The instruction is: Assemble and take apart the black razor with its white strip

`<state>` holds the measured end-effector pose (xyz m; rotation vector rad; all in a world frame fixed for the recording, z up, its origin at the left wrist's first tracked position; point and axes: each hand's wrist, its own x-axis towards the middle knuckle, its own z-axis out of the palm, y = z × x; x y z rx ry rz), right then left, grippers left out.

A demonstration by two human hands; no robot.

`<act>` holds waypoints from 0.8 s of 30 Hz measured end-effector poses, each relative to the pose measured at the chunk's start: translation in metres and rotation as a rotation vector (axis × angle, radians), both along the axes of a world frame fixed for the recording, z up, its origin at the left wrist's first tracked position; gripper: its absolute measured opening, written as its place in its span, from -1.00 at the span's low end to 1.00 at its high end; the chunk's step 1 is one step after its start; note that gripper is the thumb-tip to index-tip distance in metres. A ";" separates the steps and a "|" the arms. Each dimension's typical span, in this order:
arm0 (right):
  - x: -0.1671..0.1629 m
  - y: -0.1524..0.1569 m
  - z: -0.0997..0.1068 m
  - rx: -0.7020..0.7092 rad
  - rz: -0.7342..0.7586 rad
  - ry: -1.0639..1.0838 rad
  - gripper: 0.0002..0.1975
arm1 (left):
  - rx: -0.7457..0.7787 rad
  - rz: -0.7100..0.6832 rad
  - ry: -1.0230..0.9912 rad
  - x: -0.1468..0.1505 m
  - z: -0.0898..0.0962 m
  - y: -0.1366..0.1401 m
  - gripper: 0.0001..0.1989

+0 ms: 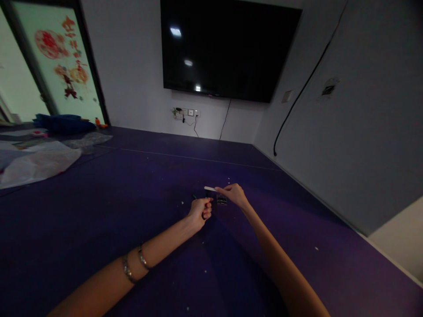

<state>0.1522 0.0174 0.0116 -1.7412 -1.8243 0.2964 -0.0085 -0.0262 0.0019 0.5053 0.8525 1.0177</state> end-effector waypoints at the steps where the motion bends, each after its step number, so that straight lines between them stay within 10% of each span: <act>1: 0.000 0.000 0.000 0.016 -0.008 -0.003 -0.47 | -0.002 -0.001 0.001 0.000 -0.001 0.000 -0.84; 24: 0.007 0.004 -0.007 0.015 -0.002 0.082 -0.46 | 0.013 0.013 -0.007 -0.002 -0.001 0.003 -0.88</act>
